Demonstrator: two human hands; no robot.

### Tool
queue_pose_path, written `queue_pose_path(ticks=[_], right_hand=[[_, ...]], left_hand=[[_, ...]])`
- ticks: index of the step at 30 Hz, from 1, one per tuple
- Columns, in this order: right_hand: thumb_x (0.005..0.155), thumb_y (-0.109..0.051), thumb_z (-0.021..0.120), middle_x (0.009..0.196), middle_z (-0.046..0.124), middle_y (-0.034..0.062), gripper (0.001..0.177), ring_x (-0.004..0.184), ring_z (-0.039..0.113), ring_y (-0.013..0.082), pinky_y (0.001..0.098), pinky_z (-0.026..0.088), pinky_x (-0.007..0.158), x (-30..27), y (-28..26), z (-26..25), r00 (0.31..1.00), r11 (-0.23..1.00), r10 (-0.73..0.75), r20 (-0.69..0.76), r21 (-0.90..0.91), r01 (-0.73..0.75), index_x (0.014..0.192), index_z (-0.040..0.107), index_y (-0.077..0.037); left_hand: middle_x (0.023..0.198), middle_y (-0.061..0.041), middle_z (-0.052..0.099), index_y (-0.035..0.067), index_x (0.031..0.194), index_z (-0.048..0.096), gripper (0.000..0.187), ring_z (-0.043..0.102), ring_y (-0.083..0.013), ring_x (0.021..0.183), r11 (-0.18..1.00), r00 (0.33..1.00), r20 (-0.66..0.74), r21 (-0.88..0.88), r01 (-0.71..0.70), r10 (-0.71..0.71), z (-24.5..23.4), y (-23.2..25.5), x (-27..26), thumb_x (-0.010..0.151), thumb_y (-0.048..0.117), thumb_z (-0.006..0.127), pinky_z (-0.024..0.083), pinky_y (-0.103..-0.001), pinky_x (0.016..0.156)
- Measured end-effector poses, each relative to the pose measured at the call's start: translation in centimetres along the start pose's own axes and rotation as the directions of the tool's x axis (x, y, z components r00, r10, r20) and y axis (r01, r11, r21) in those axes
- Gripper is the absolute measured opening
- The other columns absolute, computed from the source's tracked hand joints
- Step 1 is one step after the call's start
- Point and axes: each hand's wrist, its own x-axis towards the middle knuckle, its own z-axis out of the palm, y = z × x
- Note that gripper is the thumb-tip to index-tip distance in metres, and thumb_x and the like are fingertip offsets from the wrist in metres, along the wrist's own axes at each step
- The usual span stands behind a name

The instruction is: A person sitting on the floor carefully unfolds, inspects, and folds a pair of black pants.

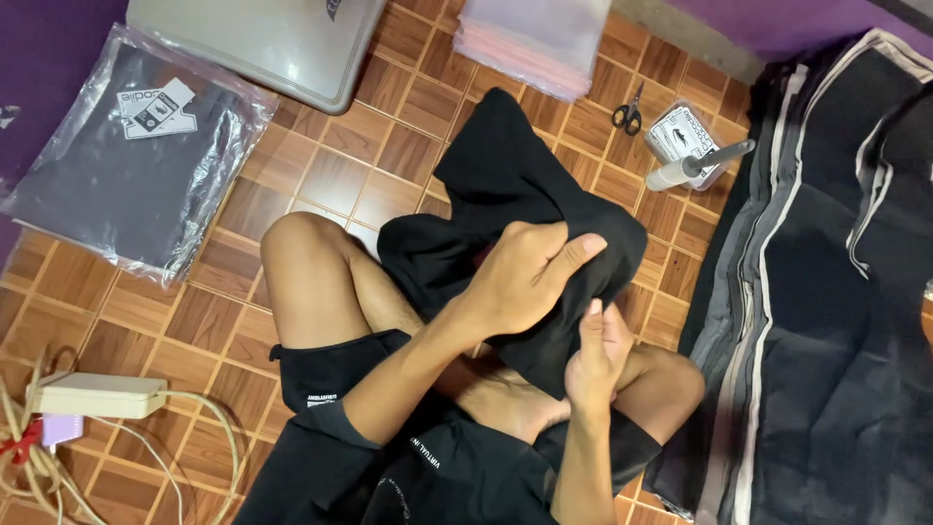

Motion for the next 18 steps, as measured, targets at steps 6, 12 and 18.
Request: queue_pose_path(ticks=[6,12,18], right_hand=[[0.110,-0.025,0.055,0.071,0.061,0.0041,0.038,0.081,0.054,0.0139,0.0293,0.044,0.077,0.5,4.0,1.7,0.986,0.969,-0.075,0.152,-0.220,0.108,0.079,0.066,-0.007],[0.105,-0.031,0.056,0.100,0.077,0.0204,0.037,0.110,0.069,0.0295,0.0474,0.051,0.097,-5.2,9.8,0.6,0.881,0.866,0.349,0.320,-0.469,-0.173,0.107,0.078,-0.002],[0.101,-0.015,0.066,0.065,0.063,-0.0023,0.021,0.073,0.053,0.0068,0.0286,0.052,0.071,-5.3,6.4,1.2,0.958,0.949,0.189,0.217,-0.293,-0.121,0.082,0.075,-0.010]], left_hand=[[0.053,-0.019,0.060,0.004,0.062,0.058,0.048,0.055,-0.0190,0.058,0.953,0.925,-0.227,-0.076,0.294,-0.303,1.8,-12.9,-5.0,0.103,0.029,0.057,0.045,-0.037,0.055],[0.051,-0.019,0.056,0.001,0.061,0.054,0.052,0.052,-0.0220,0.053,0.782,0.737,-0.357,0.031,0.623,-0.573,2.2,-16.0,-11.0,0.104,0.030,0.060,0.042,-0.036,0.054],[0.049,-0.009,0.052,0.008,0.062,0.055,0.046,0.052,-0.0135,0.054,0.874,0.727,-0.527,-0.068,0.481,-0.441,3.2,-16.4,-9.9,0.102,0.026,0.066,0.041,-0.028,0.052]])
